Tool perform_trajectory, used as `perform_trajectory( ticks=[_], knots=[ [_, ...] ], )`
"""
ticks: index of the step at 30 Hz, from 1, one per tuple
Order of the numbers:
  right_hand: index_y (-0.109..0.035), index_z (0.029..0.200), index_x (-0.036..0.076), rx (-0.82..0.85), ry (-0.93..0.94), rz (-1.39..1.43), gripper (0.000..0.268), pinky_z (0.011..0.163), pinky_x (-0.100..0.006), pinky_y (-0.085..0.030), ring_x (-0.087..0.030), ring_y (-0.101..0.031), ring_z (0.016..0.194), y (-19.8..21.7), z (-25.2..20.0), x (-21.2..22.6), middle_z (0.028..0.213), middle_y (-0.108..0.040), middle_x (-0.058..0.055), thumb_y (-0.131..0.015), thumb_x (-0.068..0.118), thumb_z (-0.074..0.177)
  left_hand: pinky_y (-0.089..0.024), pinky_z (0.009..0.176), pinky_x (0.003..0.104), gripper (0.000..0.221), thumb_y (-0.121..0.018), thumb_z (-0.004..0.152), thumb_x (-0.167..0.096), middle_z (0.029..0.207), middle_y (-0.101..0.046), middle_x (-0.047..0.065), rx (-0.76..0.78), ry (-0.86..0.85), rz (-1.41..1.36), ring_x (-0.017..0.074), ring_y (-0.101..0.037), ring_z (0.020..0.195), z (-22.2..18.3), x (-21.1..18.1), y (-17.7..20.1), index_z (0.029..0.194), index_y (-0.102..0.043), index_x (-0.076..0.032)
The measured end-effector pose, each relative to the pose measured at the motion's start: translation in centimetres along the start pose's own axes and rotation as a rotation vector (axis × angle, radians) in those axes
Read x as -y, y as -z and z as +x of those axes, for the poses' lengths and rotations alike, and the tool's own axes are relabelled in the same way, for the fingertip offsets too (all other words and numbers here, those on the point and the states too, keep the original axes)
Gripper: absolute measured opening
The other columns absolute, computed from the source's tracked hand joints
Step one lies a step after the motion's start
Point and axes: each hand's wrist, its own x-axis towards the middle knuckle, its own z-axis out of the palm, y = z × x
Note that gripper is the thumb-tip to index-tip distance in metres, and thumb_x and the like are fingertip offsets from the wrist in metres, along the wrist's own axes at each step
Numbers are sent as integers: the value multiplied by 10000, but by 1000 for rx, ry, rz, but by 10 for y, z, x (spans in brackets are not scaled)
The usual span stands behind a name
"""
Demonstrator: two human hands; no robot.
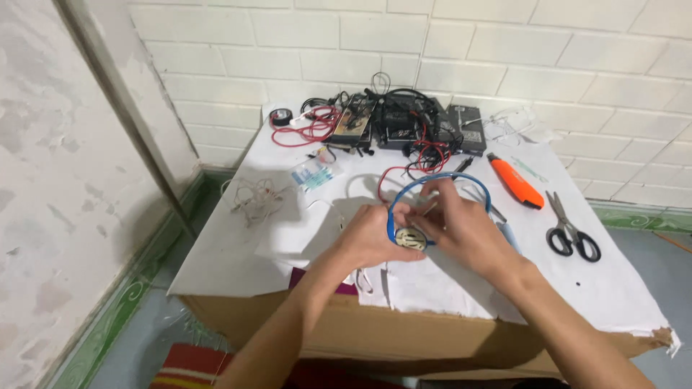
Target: The person sits at a low cardboard table and attaches a round earpiece speaker to a blue headband, pressing and tightening it by hand and with a small screwdriver while repositioning foam pads around the earpiece.
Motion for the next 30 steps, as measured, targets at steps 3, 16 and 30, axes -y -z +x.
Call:
perform_trajectory(
  ticks=[3, 16, 30],
  knots=[
    [-411, 1117, 72, 33, 119, -37, 272, 785, -585, -544, -466, -730, 861, -6, 16, -21, 916, -777, -208, -624, 126, 958, -576, 869, 487, 748, -898, 489, -458, 968, -772, 109, 15, -1, 47, 364, -722, 1017, 21, 35, -17, 1117, -717, -94],
    [-461, 1189, 161, 13, -7, -48, 386, 775, -491, -578, -330, -757, 867, -43, 11, -33, 880, -797, -71, -712, 257, 913, -530, 821, 517, 707, -848, 544, -542, 923, -739, 156, 107, 261, 447, 423, -710, 936, 32, -1, -7, 1090, -613, -159],
    [-770, 1088, 188, -109, -60, 186, 236, 751, -425, -612, -318, -789, 829, -38, 31, -33, 793, -812, -114, -790, 218, 856, -515, 1002, 571, 744, -860, 604, -451, 1134, -712, 239, 193, 106, 193, 445, -642, 1173, 34, -1, 17, 1124, -587, 6]
  ],
)
